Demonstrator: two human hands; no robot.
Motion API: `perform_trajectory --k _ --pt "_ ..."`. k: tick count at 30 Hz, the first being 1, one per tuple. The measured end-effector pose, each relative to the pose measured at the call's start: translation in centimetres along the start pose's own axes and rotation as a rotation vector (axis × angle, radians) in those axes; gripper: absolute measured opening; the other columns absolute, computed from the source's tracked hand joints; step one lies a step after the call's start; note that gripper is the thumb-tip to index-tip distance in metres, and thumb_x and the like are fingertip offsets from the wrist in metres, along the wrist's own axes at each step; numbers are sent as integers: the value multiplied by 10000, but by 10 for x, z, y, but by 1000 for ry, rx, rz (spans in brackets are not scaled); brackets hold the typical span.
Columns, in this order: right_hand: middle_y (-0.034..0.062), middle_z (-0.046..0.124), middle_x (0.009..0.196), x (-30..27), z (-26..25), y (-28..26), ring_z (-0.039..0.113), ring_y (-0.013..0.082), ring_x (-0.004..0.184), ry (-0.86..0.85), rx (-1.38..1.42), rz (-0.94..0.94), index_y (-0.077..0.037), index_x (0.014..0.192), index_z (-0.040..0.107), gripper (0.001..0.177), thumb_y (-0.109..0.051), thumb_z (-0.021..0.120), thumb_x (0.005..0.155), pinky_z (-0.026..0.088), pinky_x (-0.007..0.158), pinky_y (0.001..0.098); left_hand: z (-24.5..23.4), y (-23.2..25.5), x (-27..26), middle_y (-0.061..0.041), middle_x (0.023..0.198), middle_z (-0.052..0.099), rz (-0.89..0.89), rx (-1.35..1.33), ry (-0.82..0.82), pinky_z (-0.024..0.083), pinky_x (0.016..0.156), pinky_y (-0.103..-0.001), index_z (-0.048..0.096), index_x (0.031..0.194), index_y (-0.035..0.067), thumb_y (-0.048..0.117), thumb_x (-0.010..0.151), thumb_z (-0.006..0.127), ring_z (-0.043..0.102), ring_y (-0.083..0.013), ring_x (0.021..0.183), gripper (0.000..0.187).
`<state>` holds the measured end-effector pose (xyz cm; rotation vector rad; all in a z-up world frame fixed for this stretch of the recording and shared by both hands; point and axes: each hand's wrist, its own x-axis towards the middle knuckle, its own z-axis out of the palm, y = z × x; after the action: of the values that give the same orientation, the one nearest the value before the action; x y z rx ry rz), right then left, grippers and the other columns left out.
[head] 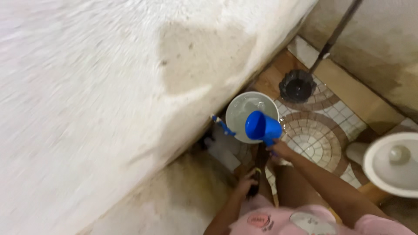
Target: The person cleans the bathroom floor and walls using a broom and water from a bucket and dipper, then wipes a small object by hand.
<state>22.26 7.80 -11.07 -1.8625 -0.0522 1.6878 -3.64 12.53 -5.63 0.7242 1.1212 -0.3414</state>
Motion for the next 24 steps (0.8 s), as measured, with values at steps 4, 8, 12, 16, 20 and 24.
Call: perform_trajectory --k 4,8,12,16,20,24 --pt "204 694 937 64 8 -10 679 314 782 -19 -162 -30 -26 1241 577 403 -96 666 854 549 679 434 -1 -13 27 -58 1326 666 -105 41 73 502 945 -271 615 1464 189 38 832 667 617 -192 1124 652" --pt "240 693 1008 127 11 7 680 388 903 75 -603 -327 -15 1217 585 368 -102 619 861 547 796 476 -9 -26 55 -60 1334 697 -25 -170 18 481 1021 -271 658 1412 72 27 827 693 626 -202 1188 588" --pt "265 691 1076 189 15 34 678 441 1006 186 -771 -383 -8 1202 594 341 -93 569 873 542 895 505 -13 -44 103 -61 1320 694 -90 -142 62 463 1025 -277 652 1408 84 25 822 694 627 -207 1185 591" --pt "265 687 1120 236 18 41 672 432 1044 237 -799 -346 -6 1212 598 343 -29 516 880 540 928 494 -18 -62 142 -72 1316 690 -91 -175 100 465 1028 -294 647 1407 84 35 826 698 627 -220 1181 586" --pt "254 668 1184 263 21 46 663 424 1093 229 -793 -243 -29 1244 588 389 7 505 866 546 945 483 -29 -81 169 -84 1311 686 -93 -190 126 467 1031 -310 642 1406 84 44 829 702 627 -233 1177 581" --pt "257 673 1205 285 24 53 681 417 1105 237 -891 -236 -23 1272 567 336 -67 479 951 555 951 479 -32 -92 198 -95 1307 682 -78 -218 137 469 1034 -327 638 1405 84 53 833 706 626 -246 1172 576"
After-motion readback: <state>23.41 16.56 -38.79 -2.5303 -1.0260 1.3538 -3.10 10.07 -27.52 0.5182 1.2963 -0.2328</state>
